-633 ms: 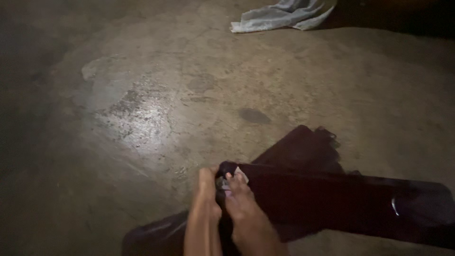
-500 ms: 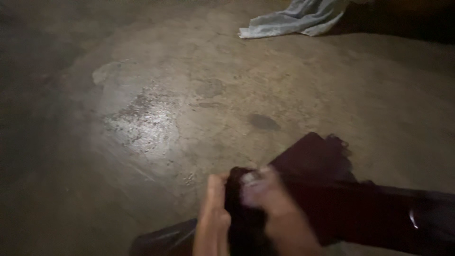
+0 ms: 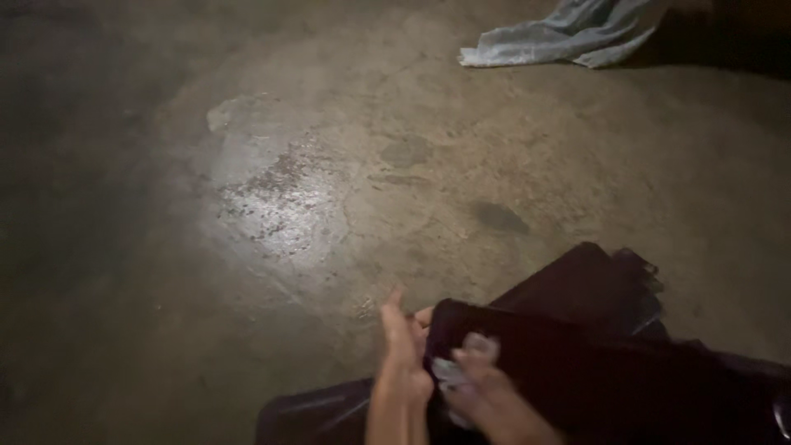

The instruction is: The person wipes a maroon ceiling fan blade with a cloth, then attaches it to the fan motor housing using a screwdriver to tighten the screws. The person repeats the process for a second blade.

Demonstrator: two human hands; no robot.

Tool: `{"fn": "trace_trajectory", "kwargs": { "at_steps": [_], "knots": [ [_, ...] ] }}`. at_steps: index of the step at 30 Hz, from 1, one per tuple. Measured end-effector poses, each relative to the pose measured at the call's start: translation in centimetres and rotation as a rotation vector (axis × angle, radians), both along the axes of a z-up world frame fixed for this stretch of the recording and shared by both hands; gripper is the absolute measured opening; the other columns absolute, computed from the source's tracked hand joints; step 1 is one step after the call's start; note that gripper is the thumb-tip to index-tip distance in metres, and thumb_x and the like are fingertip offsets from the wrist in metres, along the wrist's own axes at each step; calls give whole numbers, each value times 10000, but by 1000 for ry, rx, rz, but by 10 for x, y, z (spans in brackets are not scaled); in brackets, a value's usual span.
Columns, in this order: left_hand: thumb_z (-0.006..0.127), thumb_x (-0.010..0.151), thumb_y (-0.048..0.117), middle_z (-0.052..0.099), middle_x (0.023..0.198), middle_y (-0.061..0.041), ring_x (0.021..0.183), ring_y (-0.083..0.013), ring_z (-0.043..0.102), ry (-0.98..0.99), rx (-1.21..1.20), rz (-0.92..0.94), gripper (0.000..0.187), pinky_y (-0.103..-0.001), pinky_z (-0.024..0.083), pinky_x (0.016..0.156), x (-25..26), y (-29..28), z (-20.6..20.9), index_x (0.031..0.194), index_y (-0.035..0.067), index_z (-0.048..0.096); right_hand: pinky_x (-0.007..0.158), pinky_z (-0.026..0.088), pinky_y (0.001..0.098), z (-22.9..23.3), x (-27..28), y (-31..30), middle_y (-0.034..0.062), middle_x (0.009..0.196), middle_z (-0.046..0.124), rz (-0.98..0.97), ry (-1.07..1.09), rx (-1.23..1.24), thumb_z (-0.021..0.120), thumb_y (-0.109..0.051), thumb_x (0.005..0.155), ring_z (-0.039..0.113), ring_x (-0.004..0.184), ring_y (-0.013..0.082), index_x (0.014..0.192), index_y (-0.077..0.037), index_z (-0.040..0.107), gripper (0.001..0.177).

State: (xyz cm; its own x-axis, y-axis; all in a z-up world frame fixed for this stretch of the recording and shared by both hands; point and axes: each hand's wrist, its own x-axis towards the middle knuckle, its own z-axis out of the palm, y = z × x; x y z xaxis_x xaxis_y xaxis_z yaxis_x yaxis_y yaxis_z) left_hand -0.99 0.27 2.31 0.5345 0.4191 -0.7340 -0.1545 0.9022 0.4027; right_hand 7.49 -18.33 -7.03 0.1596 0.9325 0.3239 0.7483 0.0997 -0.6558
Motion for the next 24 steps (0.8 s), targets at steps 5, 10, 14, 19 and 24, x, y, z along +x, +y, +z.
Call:
{"fn": "trace_trajectory", "kwargs": {
  "at_steps": [5,10,14,19,24],
  "knots": [
    [148,913,777,796,1137,-220,1121,-318,673,272,52,-72,1059,-607,318,1152,4,-5,41,1284,-27,728,1052,540,382,26,41,-5,291,1424,570,-346,-46,-138,526,-25,885,609,1264,313,1329,-141,710,494],
    [167,918,807,612,1403,-278,1395,-408,488,182,24,-39,1071,-608,253,1249,7,-11,56,1373,-71,579,1217,425,416,98,27,33,139,1354,653,-486,-18,-147,387,153,920,591,1338,273,1240,-53,674,475],
    [129,896,824,492,1528,-268,1479,-349,340,309,159,-51,1154,-535,146,1277,11,-8,59,1365,-94,646,1200,329,473,99,-17,63,223,1501,499,-319,-88,-106,353,178,861,461,1418,354,1344,-13,612,581],
    [61,924,834,634,1379,-376,1353,-450,584,209,72,37,1176,-567,412,1191,1,-5,66,1336,-137,580,1186,312,538,62,-8,15,291,1527,434,46,-94,-152,538,-150,1012,432,1476,408,1402,13,600,428],
    [22,904,823,590,1430,-326,1400,-433,507,286,35,-22,1173,-645,278,1215,4,-6,72,1401,-90,566,1109,430,411,61,47,-35,152,1551,528,-308,73,-236,406,-26,944,525,1402,304,1430,-131,636,547]
  ]
}}
